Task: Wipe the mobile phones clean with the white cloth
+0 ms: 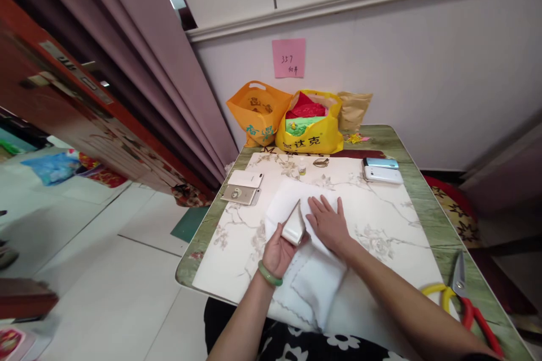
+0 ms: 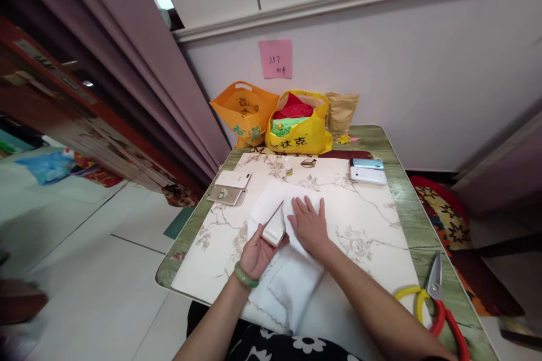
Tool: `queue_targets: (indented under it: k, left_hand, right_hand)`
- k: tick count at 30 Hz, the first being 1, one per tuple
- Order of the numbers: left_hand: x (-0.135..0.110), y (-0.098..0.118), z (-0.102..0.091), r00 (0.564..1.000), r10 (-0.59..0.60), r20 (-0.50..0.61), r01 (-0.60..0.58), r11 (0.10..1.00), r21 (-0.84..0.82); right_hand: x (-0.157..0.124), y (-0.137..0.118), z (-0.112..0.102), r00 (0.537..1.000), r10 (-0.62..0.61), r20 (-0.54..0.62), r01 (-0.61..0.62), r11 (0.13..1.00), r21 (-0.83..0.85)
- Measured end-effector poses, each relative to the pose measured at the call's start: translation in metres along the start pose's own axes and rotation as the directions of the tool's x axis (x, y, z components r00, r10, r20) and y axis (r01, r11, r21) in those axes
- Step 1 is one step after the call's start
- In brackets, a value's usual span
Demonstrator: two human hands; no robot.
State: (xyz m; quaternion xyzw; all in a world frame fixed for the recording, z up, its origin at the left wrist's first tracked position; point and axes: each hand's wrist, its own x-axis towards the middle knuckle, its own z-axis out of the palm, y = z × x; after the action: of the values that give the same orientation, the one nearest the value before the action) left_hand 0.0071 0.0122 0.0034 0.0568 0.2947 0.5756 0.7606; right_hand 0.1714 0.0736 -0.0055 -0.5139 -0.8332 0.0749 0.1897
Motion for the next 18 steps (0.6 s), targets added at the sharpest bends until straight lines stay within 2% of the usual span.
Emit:
queue_targets:
  k: [2,4,5,6,7,9,11,13,15,17,18]
  left_hand:
    - [0.000,0.000,-0.001,1.000,0.019,0.004,-0.019,1.000,-0.010]
    - [0.001,0.000,0.000,0.999,0.031,0.007,-0.031,0.999,-0.005]
    - [0.001,-0.001,0.000,0.999,0.036,0.002,-0.036,0.999,0.007]
    - [0.002,-0.001,0.001,0.999,0.044,-0.007,-0.044,0.999,0.027]
    - [0.002,-0.002,0.001,0.998,0.061,-0.019,-0.060,0.996,0.058]
    - [0.001,-0.005,0.001,0.991,0.123,-0.044,-0.115,0.982,0.153]
    - [-0.002,-0.009,0.000,0.979,0.196,-0.051,-0.174,0.941,0.292]
    - [-0.004,-0.014,0.000,0.969,0.244,-0.018,-0.209,0.863,0.460]
    - [-0.006,-0.019,0.003,0.949,0.313,0.048,-0.273,0.732,0.624]
    - [-0.007,-0.025,0.006,0.906,0.401,0.136,-0.360,0.559,0.747]
    - [-0.006,-0.028,0.008,0.882,0.437,0.178,-0.393,0.470,0.790]
  right_hand:
    - [-0.004,-0.011,0.003,0.993,-0.115,0.008,0.115,0.992,0.058]
    - [-0.012,-0.017,0.005,0.951,-0.307,0.029,0.299,0.942,0.149]
    - [-0.014,-0.017,0.005,0.935,-0.355,0.022,0.345,0.920,0.188]
    - [-0.015,-0.013,0.005,0.936,-0.352,0.003,0.343,0.914,0.215]
    - [-0.014,-0.008,0.004,0.954,-0.300,-0.025,0.297,0.925,0.237]
    - [-0.008,0.010,0.001,0.992,-0.092,-0.091,0.115,0.951,0.289]
    - [-0.001,0.030,-0.005,0.980,0.141,-0.140,-0.076,0.918,0.390]
    - [0.005,0.047,-0.013,0.924,0.347,-0.162,-0.210,0.813,0.544]
    - [0.006,0.053,-0.020,0.856,0.496,-0.147,-0.264,0.662,0.702]
    - [0.007,0.049,-0.025,0.827,0.550,-0.118,-0.236,0.529,0.815]
    - [0.008,0.044,-0.027,0.838,0.535,-0.108,-0.200,0.486,0.851]
